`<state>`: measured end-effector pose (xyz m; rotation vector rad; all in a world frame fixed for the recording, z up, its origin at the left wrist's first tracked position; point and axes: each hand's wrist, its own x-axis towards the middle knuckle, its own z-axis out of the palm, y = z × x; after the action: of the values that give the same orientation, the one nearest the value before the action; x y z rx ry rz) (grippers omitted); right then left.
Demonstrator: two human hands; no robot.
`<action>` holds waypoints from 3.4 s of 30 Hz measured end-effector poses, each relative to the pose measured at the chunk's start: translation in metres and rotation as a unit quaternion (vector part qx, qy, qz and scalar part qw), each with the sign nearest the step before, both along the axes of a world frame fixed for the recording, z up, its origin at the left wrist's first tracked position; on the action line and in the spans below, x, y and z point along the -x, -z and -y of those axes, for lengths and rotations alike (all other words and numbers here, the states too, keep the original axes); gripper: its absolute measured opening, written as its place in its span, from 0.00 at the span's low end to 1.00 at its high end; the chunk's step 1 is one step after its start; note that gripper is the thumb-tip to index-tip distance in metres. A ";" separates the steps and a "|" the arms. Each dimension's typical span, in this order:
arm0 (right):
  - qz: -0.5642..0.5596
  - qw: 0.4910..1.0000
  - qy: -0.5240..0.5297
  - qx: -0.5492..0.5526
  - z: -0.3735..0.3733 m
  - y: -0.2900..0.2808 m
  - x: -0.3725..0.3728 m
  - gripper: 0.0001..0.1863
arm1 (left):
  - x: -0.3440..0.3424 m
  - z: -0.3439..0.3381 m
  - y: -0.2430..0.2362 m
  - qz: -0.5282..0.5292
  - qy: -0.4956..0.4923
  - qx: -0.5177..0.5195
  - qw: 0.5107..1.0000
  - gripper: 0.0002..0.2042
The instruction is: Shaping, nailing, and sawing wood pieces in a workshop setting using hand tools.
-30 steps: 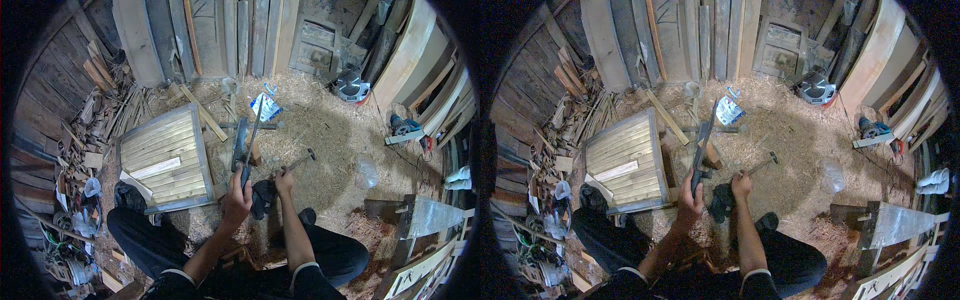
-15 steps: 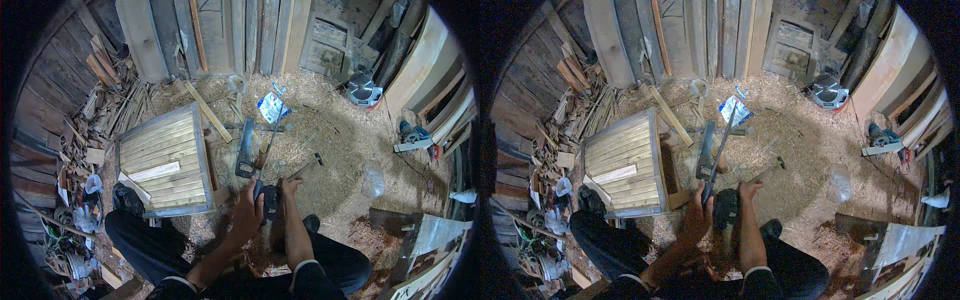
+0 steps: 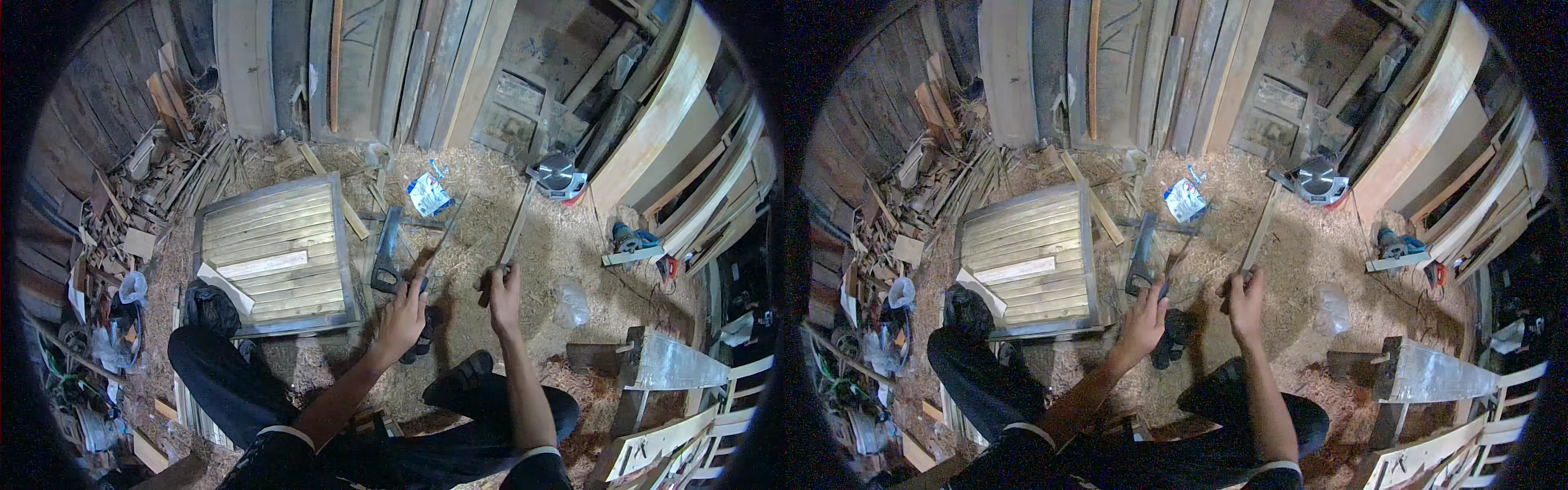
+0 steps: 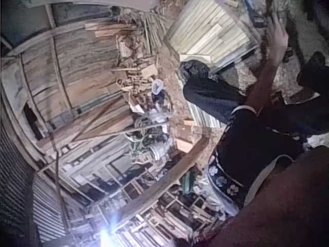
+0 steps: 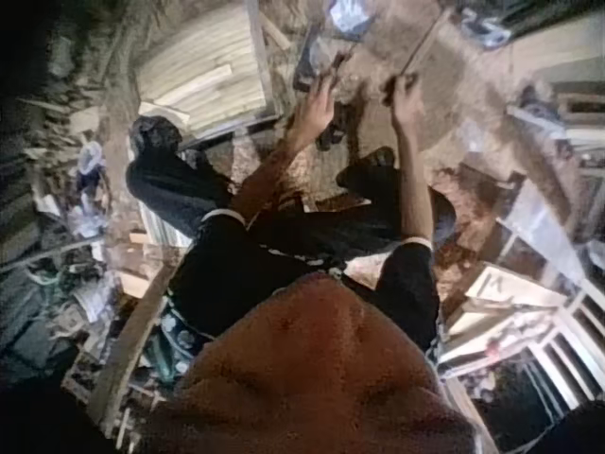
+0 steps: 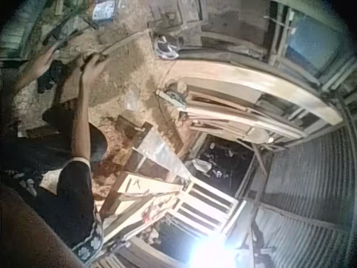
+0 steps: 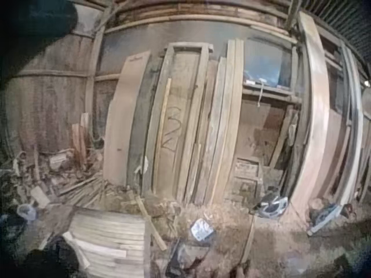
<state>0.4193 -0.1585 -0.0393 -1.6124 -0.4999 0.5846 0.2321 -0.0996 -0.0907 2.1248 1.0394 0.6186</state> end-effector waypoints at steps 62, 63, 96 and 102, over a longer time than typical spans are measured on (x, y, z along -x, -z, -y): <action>0.475 0.820 -0.215 0.237 -0.032 0.027 -0.026 0.16 | -0.005 0.011 -0.011 -0.095 -0.055 -0.012 0.994 0.26; 0.472 0.816 -0.225 0.248 -0.033 0.022 -0.027 0.17 | -0.004 0.012 -0.010 -0.094 -0.058 -0.014 0.994 0.26; 0.449 0.819 -0.220 0.281 -0.053 -0.002 -0.012 0.20 | -0.006 0.003 -0.004 -0.074 -0.067 -0.003 0.995 0.24; 0.449 0.841 -0.184 0.238 -0.065 0.026 -0.040 0.21 | -0.009 0.005 -0.004 -0.085 -0.071 0.014 0.994 0.24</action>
<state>0.4596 -0.0932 -0.0654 -2.2606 -1.4795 0.1822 0.2409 -0.1047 -0.0864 2.1198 1.2939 0.4925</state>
